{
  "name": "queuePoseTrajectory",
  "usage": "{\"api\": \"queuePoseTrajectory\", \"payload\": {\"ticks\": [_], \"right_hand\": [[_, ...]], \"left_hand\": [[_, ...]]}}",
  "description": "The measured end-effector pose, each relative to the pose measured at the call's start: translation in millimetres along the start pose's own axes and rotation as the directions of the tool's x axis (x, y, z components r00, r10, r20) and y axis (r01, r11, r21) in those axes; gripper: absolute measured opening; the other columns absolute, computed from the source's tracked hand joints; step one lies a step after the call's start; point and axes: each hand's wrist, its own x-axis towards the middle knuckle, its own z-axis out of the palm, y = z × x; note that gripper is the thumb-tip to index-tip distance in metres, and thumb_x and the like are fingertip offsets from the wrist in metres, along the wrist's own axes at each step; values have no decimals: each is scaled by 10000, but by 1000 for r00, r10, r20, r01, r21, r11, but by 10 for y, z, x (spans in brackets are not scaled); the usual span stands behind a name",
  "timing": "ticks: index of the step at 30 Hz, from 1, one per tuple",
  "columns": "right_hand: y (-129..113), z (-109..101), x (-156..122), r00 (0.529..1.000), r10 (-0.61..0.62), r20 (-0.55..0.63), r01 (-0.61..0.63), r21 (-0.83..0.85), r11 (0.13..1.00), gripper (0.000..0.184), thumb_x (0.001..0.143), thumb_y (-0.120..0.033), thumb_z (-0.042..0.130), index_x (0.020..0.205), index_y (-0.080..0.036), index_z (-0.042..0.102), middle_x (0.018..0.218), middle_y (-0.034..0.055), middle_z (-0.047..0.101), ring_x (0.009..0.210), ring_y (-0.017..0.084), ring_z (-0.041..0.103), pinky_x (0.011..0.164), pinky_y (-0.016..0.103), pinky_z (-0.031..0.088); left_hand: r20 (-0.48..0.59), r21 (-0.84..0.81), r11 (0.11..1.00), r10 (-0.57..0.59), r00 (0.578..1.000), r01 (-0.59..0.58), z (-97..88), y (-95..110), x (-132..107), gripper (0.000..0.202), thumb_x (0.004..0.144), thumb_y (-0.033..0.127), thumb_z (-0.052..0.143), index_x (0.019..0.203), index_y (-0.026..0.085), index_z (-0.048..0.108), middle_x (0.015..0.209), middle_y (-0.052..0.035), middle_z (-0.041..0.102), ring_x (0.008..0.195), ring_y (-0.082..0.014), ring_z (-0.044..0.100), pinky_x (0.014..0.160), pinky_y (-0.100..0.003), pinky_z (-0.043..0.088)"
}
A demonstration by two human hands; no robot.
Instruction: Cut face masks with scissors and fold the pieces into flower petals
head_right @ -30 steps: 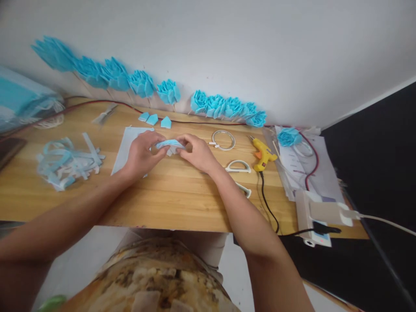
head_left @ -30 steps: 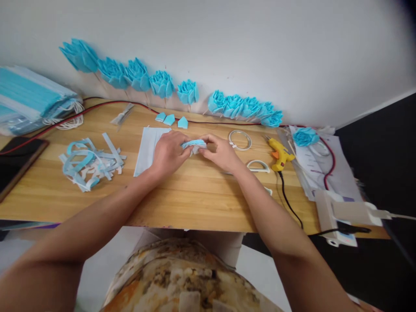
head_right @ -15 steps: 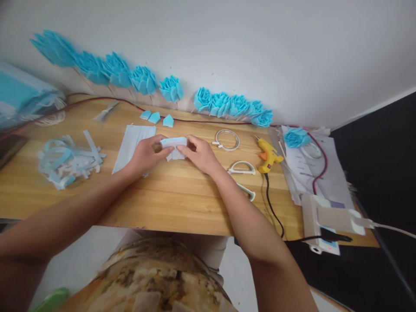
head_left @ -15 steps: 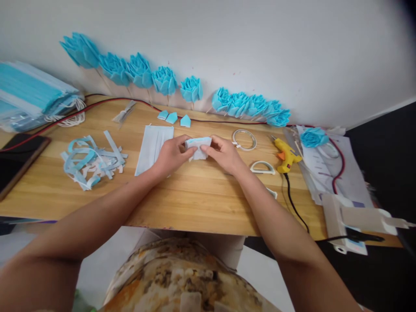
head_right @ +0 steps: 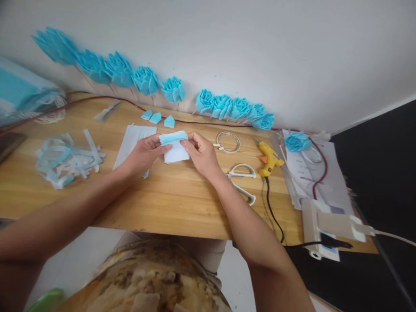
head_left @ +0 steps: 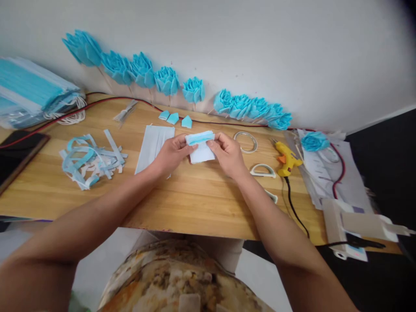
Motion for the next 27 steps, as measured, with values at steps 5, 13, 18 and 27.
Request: {"api": "queuePoseTrajectory", "payload": {"ticks": [5,13,18,27], "right_hand": [[72,-34,4,986,16,166,-36,121,992,291,857,-466,684,972,-205,626,711,-27,580,626,125,524,572,254,421],[102,-72,20,986,23,168,-63,239,969,265,838,-405,705,1018,-221,640,720,-30,598,643,129,543,606,263,436],[128,-96,26,988,-17,154,-15,202,979,78,817,-276,676,873,-224,688,655,-40,575,617,120,544,644,272,451],[20,-40,3,975,138,172,-179,252,951,429,849,-616,611,1028,-233,682,830,10,623,776,156,573,687,284,482]], "left_hand": [[-17,29,999,35,999,-35,-34,-32,-1,262,824,377,732,877,155,604,697,2,641,558,-117,596,494,-244,525],[87,-65,996,71,994,-66,-88,0,-2,221,831,336,746,896,157,634,744,-8,676,595,-107,614,581,-243,531],[128,-68,994,90,988,-82,-119,46,-23,68,826,241,677,851,178,686,663,6,670,604,-123,618,641,-268,514],[116,446,741,509,853,-502,-105,-11,-63,272,804,62,473,770,178,717,771,-28,700,715,-142,625,675,-274,458]]}}
